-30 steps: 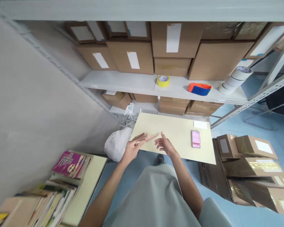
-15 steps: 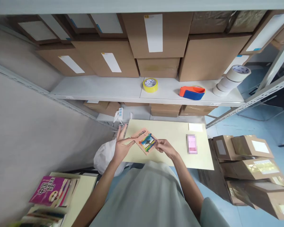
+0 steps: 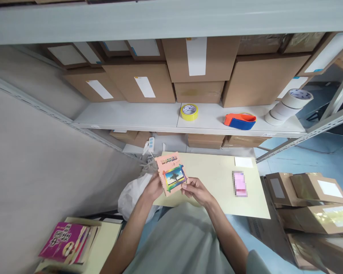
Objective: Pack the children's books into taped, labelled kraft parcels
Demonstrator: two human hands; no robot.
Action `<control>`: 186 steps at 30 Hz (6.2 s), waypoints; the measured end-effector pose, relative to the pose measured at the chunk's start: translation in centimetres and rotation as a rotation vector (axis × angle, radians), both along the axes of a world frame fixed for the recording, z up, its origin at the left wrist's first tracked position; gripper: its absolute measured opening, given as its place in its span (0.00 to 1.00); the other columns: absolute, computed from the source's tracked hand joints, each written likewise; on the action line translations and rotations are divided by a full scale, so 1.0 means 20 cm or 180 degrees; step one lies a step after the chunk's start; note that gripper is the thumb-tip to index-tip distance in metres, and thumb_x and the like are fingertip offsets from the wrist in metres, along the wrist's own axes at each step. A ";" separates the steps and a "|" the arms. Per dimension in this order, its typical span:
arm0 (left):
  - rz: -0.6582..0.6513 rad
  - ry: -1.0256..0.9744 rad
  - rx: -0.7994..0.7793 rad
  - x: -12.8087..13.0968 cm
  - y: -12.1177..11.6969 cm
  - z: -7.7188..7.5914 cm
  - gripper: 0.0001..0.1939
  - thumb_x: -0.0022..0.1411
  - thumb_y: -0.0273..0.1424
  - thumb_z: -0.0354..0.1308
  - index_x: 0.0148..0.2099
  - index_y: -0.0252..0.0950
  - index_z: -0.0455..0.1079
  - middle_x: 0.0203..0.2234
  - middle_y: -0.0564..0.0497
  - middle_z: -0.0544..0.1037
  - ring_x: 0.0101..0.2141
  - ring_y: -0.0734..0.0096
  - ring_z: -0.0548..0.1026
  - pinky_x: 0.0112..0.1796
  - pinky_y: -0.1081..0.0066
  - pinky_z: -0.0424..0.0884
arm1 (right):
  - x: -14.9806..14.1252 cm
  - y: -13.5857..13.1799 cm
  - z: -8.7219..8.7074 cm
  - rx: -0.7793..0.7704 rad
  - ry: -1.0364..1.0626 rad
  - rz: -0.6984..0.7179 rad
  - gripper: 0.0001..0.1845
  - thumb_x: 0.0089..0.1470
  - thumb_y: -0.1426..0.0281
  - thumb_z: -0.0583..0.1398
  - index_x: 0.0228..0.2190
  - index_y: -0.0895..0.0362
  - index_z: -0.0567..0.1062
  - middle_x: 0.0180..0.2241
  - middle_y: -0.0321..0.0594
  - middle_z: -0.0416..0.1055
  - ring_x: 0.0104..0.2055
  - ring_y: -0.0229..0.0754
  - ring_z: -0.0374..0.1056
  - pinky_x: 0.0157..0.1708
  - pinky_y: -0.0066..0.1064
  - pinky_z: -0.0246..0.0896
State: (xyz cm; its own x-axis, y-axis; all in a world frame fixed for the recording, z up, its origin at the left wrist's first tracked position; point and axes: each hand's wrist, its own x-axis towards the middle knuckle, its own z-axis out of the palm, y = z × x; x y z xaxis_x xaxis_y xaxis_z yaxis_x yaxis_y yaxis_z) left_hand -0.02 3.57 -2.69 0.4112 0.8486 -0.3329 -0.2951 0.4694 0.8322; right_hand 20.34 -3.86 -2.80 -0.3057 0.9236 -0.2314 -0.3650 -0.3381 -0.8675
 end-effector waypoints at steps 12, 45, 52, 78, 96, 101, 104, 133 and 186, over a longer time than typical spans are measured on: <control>0.0039 -0.0389 -0.0139 0.18 0.01 0.01 0.28 0.51 0.47 0.80 0.49 0.37 0.82 0.38 0.47 0.84 0.38 0.63 0.83 0.43 0.66 0.79 | 0.01 0.00 0.00 -0.0141 0.0255 0.0325 0.28 0.50 0.43 0.73 0.28 0.55 0.79 0.25 0.37 0.75 0.21 0.35 0.61 0.22 0.28 0.55; 0.0688 0.1835 0.1757 0.29 -0.10 0.02 0.15 0.67 0.39 0.68 0.53 0.41 0.85 0.53 0.45 0.86 0.48 0.55 0.87 0.45 0.63 0.86 | -0.01 0.04 -0.01 0.0486 -0.1691 -0.1422 0.27 0.62 0.49 0.66 0.55 0.51 0.84 0.55 0.43 0.83 0.55 0.59 0.81 0.47 0.44 0.83; 0.0549 0.2108 0.1922 0.37 -0.24 -0.09 0.19 0.67 0.30 0.66 0.59 0.48 0.83 0.54 0.52 0.85 0.43 0.58 0.88 0.48 0.58 0.87 | -0.04 0.01 -0.07 0.0357 -0.1811 -0.1547 0.20 0.62 0.52 0.66 0.48 0.50 0.86 0.45 0.38 0.86 0.47 0.58 0.84 0.46 0.41 0.81; 0.0295 0.1438 0.1500 0.07 -0.09 0.05 0.20 0.63 0.45 0.72 0.51 0.38 0.82 0.36 0.49 0.82 0.37 0.66 0.81 0.40 0.69 0.79 | 0.19 0.02 0.00 0.0675 -0.0714 -0.1185 0.23 0.63 0.46 0.67 0.45 0.49 0.71 0.33 0.37 0.83 0.36 0.46 0.79 0.41 0.38 0.76; 0.0737 0.1504 0.1635 0.00 -0.10 0.08 0.17 0.60 0.47 0.73 0.40 0.38 0.80 0.37 0.46 0.85 0.41 0.62 0.84 0.46 0.64 0.82 | 0.20 0.02 0.07 0.1124 -0.1524 -0.1393 0.17 0.61 0.49 0.69 0.38 0.50 0.83 0.43 0.45 0.84 0.49 0.53 0.79 0.56 0.46 0.73; 0.0556 0.1421 0.1456 0.01 -0.11 0.06 0.19 0.60 0.49 0.73 0.39 0.37 0.80 0.36 0.46 0.86 0.37 0.63 0.84 0.39 0.66 0.82 | 0.19 0.04 0.02 0.0787 -0.1345 -0.1531 0.26 0.58 0.50 0.71 0.51 0.50 0.78 0.34 0.38 0.83 0.37 0.47 0.78 0.47 0.41 0.75; 0.0365 0.1425 0.1450 0.00 -0.11 0.07 0.20 0.65 0.50 0.68 0.45 0.37 0.83 0.40 0.45 0.87 0.36 0.63 0.84 0.40 0.65 0.82 | 0.20 0.04 0.00 0.0763 -0.1355 -0.1517 0.21 0.58 0.49 0.71 0.41 0.51 0.81 0.36 0.41 0.83 0.38 0.47 0.78 0.43 0.38 0.75; 0.0552 0.2214 0.1411 0.10 -0.14 0.11 0.28 0.73 0.55 0.56 0.43 0.37 0.86 0.35 0.44 0.88 0.27 0.66 0.80 0.27 0.71 0.75 | 0.20 -0.03 -0.13 0.0054 -0.1050 -0.1384 0.29 0.59 0.39 0.66 0.37 0.53 0.86 0.39 0.45 0.85 0.39 0.51 0.82 0.48 0.44 0.78; 0.1082 0.3971 0.0501 -1.17 -0.01 -1.23 0.33 0.61 0.30 0.70 0.66 0.33 0.68 0.68 0.31 0.68 0.71 0.36 0.62 0.70 0.42 0.59 | -0.69 0.05 -1.04 -0.0875 -0.2549 -0.1042 0.31 0.52 0.45 0.69 0.46 0.57 0.82 0.51 0.56 0.83 0.54 0.57 0.81 0.56 0.50 0.77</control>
State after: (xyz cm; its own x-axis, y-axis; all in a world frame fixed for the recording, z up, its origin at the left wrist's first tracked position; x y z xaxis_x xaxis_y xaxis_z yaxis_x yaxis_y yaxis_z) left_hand -23.51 3.41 -27.26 -0.3431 0.9131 -0.2205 0.6282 0.3976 0.6688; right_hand 6.45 -2.80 -23.64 0.3096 0.8168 -0.4869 0.1982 -0.5562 -0.8071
